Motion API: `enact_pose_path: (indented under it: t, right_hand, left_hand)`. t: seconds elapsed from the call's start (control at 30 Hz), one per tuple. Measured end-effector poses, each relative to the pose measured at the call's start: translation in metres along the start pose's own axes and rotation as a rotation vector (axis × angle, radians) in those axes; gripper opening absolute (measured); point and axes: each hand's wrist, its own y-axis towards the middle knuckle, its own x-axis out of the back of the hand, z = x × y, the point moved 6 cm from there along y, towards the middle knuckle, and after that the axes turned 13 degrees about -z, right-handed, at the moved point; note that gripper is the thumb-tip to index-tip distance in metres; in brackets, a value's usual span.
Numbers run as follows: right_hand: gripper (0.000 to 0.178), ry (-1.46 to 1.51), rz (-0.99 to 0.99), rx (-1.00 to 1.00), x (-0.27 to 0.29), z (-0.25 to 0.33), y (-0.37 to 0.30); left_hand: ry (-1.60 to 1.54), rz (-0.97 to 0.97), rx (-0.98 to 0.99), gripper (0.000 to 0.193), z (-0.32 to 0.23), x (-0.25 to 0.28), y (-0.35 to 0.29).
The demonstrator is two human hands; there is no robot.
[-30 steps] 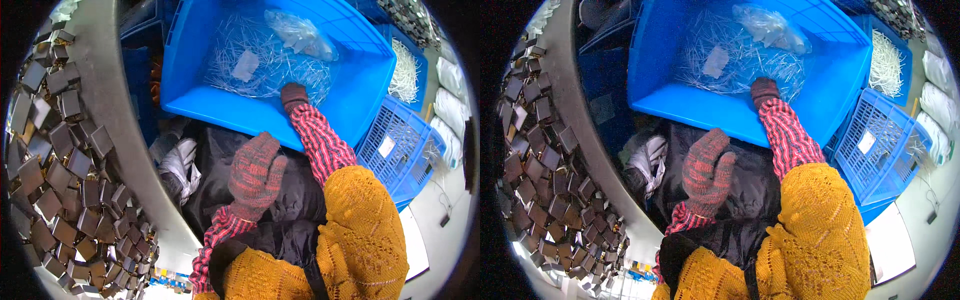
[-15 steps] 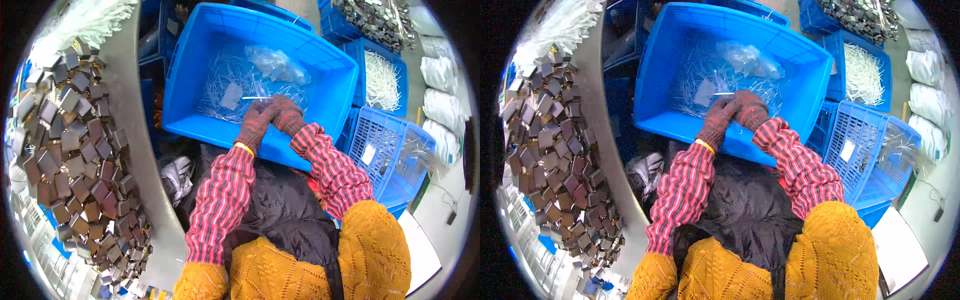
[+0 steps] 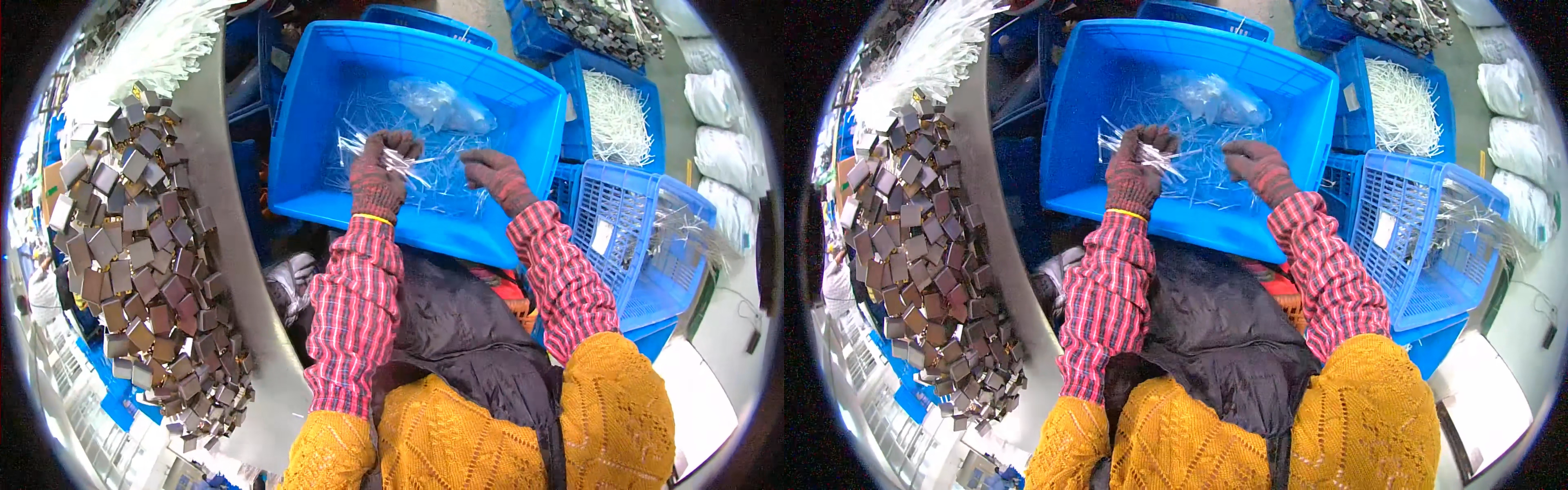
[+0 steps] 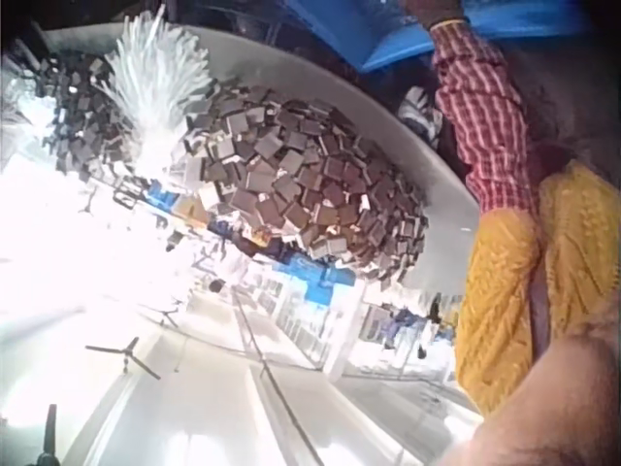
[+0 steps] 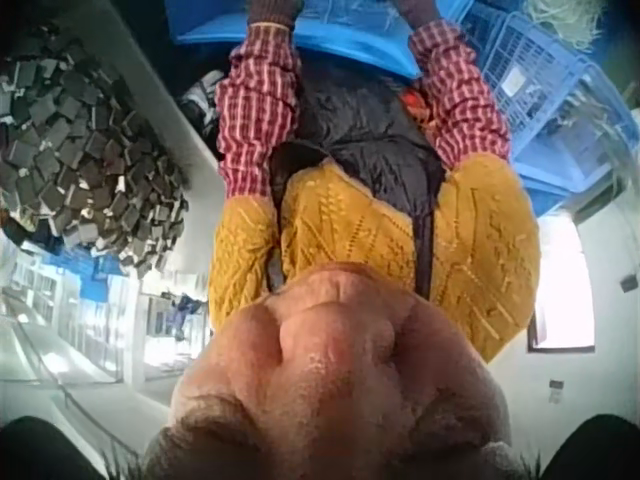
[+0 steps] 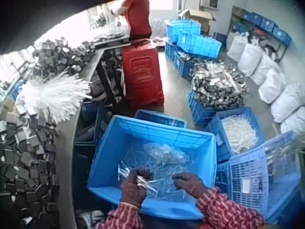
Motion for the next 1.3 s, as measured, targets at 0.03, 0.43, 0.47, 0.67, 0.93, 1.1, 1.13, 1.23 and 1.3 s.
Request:
enact_pose_path:
  t: [0.03, 0.43, 0.47, 0.67, 0.93, 1.1, 1.13, 1.23, 1.3]
  right_hand:
    - [0.051, 0.002, -0.003, -0.003, 0.001, -0.005, -0.003]
    - [0.098, -0.743, -0.266, 0.759, -0.045, 0.131, -0.058]
    - [0.084, -0.799, -0.142, 0.57, -0.048, 0.126, -0.053]
    - [0.044, -0.917, 0.114, 0.376, -0.054, 0.058, -0.033]
    - [0.031, 0.02, 0.18, 0.029, -0.038, 0.035, -0.03]
    - [0.029, -0.203, 0.246, 0.122, -0.06, 0.068, -0.029]
    - [0.029, -0.202, 0.27, 0.135, -0.072, 0.07, -0.031]
    - [0.04, -0.451, 0.246, 0.16, -0.063, 0.042, -0.019]
    - [0.036, -0.405, 0.29, 0.041, -0.06, 0.025, -0.017]
  left_hand:
    - [-0.009, 0.045, 0.003, 0.018, 0.001, -0.002, 0.0]
    - [-0.065, 0.199, -0.107, 0.019, 0.004, -0.03, -0.029]
    - [-0.064, 0.204, -0.104, 0.019, 0.006, -0.035, -0.033]
    - [0.024, 0.069, 0.014, 0.017, 0.0, -0.026, -0.023]
    - [1.009, 0.46, -0.515, 0.017, -0.007, 0.008, -0.008]
    - [1.107, 0.513, -0.399, 0.032, 0.035, 0.002, -0.009]
    - [1.108, 0.491, -0.419, 0.032, 0.023, 0.017, -0.003]
    - [1.664, 0.741, -1.355, 0.03, 0.022, -0.021, -0.04]
    - [0.481, 0.097, 0.006, 0.028, 0.021, 0.008, -0.006]
